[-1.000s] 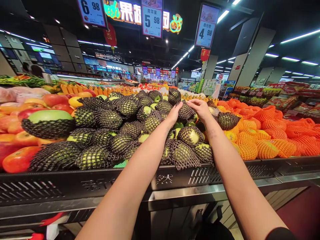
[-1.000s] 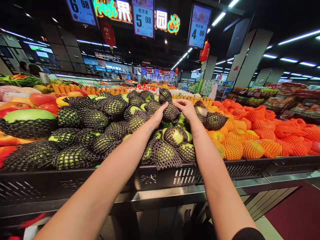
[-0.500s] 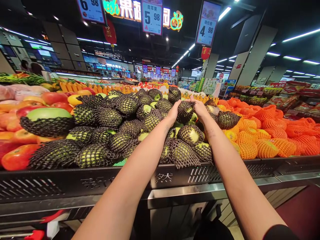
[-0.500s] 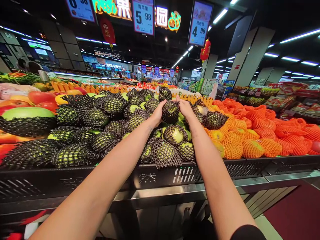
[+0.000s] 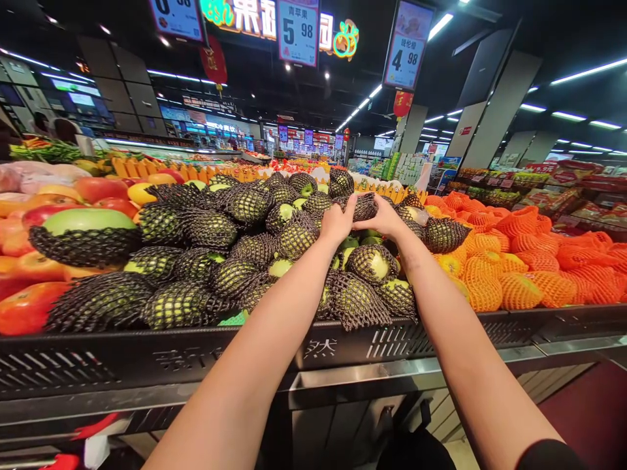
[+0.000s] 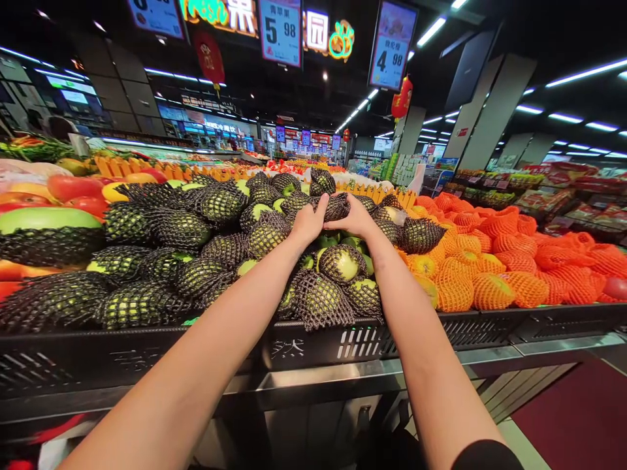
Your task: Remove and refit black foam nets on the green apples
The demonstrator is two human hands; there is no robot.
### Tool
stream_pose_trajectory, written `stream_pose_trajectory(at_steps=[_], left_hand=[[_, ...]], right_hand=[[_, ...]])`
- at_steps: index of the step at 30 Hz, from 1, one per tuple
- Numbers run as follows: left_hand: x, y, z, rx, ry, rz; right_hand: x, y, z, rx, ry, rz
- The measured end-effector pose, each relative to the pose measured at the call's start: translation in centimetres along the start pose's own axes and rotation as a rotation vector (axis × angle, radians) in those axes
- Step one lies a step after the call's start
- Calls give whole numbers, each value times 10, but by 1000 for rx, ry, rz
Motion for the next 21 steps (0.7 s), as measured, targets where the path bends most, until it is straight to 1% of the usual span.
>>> stream_pose_trajectory(at_steps=[2,3,5,6,7,8,10,12,14,15,17,21], left_hand=[[-5,7,12,137,-127,106],[-8,10,18,202,-178,156],[-14,12,27,286,-228,174],[-15,11,29,350,-229,151],[-17,9,29,435,-214,94],[-17,6,27,524,-189,10],[-18,-2,19,669,-128,-189],[-18,-7,10,720,-93,-358],[-17,-11,3,705,-82,-472],[-17,-13,0,699,-79,-524],[-17,-14,-2,694,-76,-620],[-19,-13,1,731,-85,-754]], right_hand=[[1,6,3,-59,-22,118],[2,11,6,-83,-39,204],[3,22,11,-78,-76,408],[3,27,14,-48,-86,509],[3,33,18,-12,-88,604],[3,38,21,19,-85,686],[2,46,25,44,-75,821],[0,51,28,36,-80,921],[-2,52,28,20,-102,965],[-3,52,28,11,-113,965],[-3,49,26,-15,-124,929],[-2,44,25,-43,-115,871]])
Point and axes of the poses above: each hand's wrist, its own x-axis towards the middle knuckle, its own y-axis out of the back of the hand, z = x × y, the point moved 4 cm from there along x, towards the middle knuckle
